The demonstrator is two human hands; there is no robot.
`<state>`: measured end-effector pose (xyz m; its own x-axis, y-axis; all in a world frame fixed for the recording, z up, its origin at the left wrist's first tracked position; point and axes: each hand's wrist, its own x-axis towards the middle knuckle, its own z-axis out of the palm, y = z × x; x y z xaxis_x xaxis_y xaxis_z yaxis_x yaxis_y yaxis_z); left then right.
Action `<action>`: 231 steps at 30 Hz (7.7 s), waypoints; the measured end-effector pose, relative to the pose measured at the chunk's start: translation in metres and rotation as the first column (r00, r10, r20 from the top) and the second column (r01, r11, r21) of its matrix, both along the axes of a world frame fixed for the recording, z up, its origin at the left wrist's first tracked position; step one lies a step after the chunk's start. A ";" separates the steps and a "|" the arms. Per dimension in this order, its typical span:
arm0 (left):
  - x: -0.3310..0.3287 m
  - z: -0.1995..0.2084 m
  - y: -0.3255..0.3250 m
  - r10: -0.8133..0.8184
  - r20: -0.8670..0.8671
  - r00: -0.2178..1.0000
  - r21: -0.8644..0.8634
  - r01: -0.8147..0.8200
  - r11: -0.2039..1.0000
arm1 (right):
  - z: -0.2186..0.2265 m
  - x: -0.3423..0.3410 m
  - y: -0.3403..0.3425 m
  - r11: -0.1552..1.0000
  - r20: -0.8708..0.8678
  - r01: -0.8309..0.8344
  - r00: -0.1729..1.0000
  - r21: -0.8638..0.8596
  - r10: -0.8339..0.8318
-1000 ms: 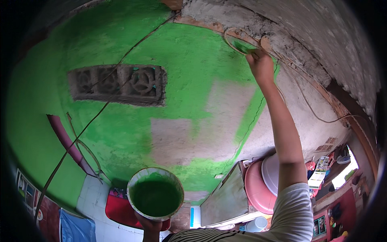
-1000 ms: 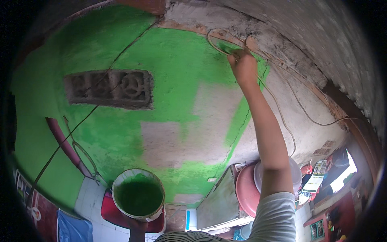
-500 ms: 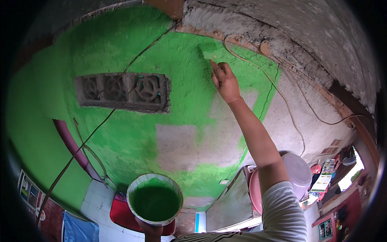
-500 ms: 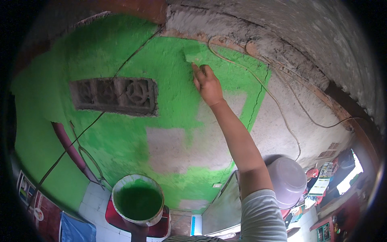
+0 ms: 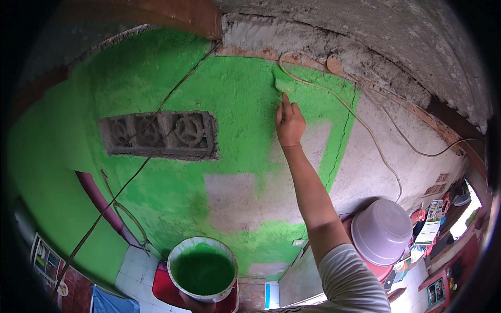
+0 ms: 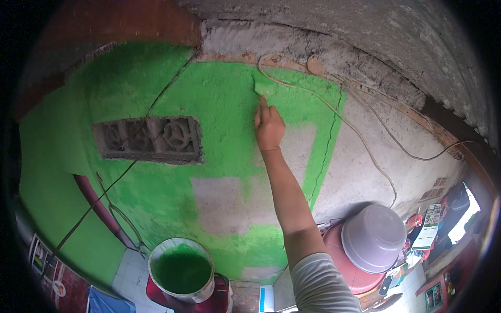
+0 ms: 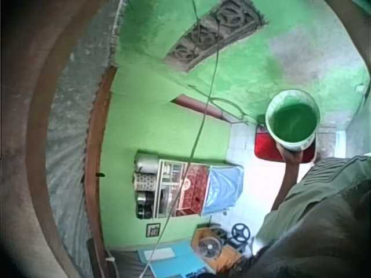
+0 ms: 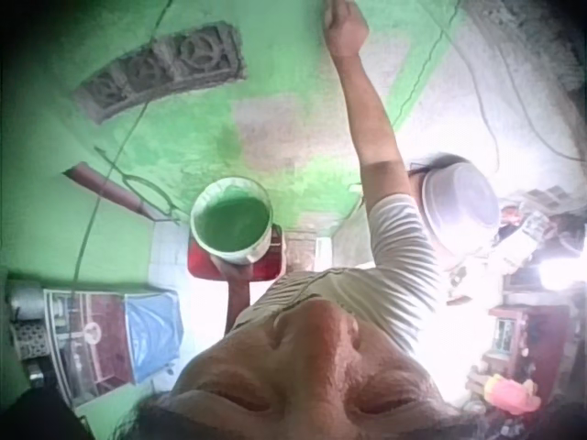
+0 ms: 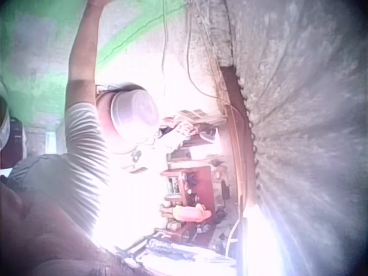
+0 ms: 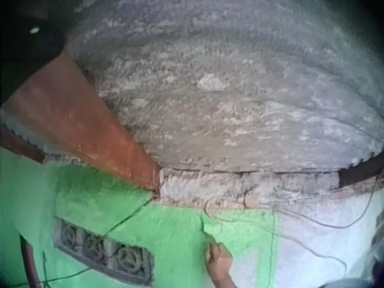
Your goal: The person paints a concrete wall with green paint using a small brush, frequently dipping the brush into a bucket of green paint held in the other hand.
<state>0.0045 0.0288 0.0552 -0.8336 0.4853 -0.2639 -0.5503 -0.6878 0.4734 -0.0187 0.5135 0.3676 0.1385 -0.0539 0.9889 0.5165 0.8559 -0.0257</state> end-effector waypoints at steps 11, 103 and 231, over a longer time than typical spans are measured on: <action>0.007 0.000 -0.004 -0.010 -0.023 1.000 0.003 0.010 1.000 | -0.028 -0.005 -0.002 0.977 -0.224 -0.108 0.972 -0.184 0.065; 0.007 -0.039 0.009 -0.035 -0.477 0.878 -0.179 -0.059 0.982 | 0.069 0.094 -0.010 0.743 -0.018 -0.339 0.914 -0.577 0.404; 0.018 -0.040 0.033 -0.288 0.167 0.943 0.266 0.238 0.934 | -0.147 0.135 -0.239 0.308 0.304 0.030 -0.093 -0.951 0.948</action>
<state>0.0221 0.0614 0.0156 -0.6091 0.7490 -0.2608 -0.7928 -0.5840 0.1743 0.1163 0.2743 0.2209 -0.9986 0.0363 0.0373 0.0030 0.7555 -0.6552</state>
